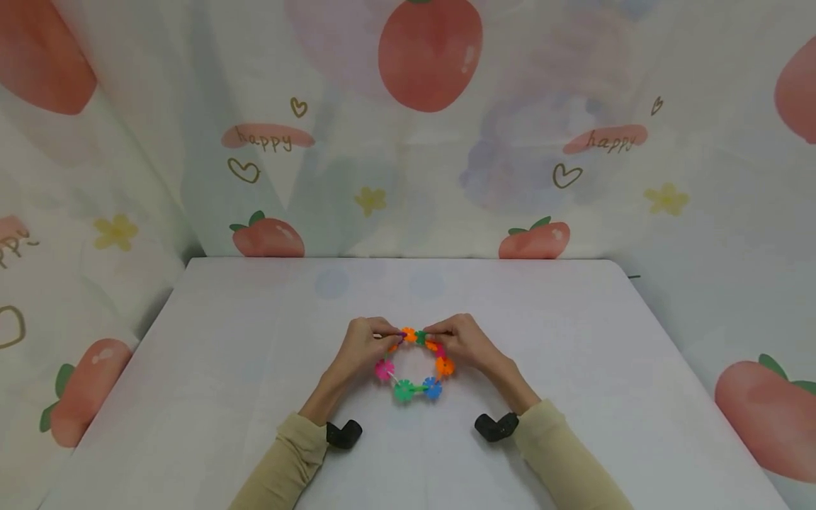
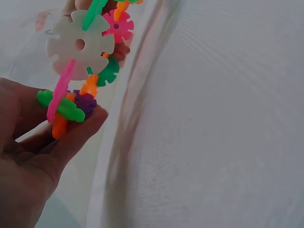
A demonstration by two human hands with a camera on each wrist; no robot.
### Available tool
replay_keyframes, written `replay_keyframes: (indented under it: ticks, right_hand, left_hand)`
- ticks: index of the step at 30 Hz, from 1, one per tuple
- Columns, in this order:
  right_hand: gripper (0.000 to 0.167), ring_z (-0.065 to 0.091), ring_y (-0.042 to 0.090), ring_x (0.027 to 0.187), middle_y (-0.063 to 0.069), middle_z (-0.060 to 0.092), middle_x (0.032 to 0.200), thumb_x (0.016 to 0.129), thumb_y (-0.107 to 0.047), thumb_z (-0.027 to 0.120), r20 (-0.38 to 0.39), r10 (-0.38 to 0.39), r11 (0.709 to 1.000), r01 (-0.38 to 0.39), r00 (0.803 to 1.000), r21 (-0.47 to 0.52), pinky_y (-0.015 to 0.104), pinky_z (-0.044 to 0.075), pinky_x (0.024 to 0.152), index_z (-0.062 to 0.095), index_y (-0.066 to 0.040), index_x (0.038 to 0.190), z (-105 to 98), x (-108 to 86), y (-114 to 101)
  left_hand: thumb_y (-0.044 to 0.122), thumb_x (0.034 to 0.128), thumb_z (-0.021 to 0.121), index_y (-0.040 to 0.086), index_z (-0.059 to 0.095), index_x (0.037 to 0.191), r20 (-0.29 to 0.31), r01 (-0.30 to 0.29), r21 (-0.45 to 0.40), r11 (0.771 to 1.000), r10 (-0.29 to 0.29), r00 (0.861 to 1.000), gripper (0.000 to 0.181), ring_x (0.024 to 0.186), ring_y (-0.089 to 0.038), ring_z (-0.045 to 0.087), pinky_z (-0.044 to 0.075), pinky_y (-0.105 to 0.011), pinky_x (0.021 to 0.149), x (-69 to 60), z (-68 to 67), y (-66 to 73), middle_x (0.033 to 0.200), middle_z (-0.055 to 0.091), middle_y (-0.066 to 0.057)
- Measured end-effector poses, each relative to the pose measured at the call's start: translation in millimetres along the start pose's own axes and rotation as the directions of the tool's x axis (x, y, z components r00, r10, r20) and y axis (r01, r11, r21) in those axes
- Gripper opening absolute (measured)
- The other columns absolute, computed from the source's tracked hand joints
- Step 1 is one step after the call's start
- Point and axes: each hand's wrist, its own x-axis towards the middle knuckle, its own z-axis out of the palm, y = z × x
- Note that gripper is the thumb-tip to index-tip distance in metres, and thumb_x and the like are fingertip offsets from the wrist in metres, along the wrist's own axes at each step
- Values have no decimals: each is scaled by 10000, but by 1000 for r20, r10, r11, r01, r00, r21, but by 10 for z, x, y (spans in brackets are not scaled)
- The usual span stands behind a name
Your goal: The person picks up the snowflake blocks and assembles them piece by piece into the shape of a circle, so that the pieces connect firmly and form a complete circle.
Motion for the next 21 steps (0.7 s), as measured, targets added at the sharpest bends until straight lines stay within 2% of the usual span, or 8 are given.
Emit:
replay_keyframes:
  ticks: [4,10,14,21]
  right_hand:
    - [209,736,281,996,159,783,1051,954,15,643,6,14,1000,-14,1000,17,386,600,855,785,24,1107,13,-13,9]
    - [226,737,319,1005,176,780,1050,934,56,628,-37,-26,999,25,999,-39,451,598,878,789,26,1090,45,-4,-25]
    - [215,744,327,987,178,782,1024,931,58,638,-41,-43,998,41,998,-50,453,603,863,792,28,1079,42,10,-36]
    - [214,720,272,1059,141,777,1103,974,-15,639,15,82,995,-83,996,48,411,585,907,793,-18,1122,37,2,-21]
  left_hand:
    - [-12,888,747,-10,823,915,12,-25,5,1000,25,1000,81,803,-153,676,599,-288,776,-17,1,-7,850,758,-58]
    - [-8,890,743,-6,823,927,7,24,-51,998,-23,1000,88,805,-133,672,574,-229,709,-18,15,-51,861,760,-56]
    - [-5,893,741,-11,821,928,9,16,-48,999,-16,1000,88,815,-147,679,575,-231,726,-15,19,-69,864,760,-60]
    - [16,912,739,6,825,939,26,16,-24,1000,-15,1000,90,811,-137,679,572,-227,718,-7,-4,-86,868,756,-42]
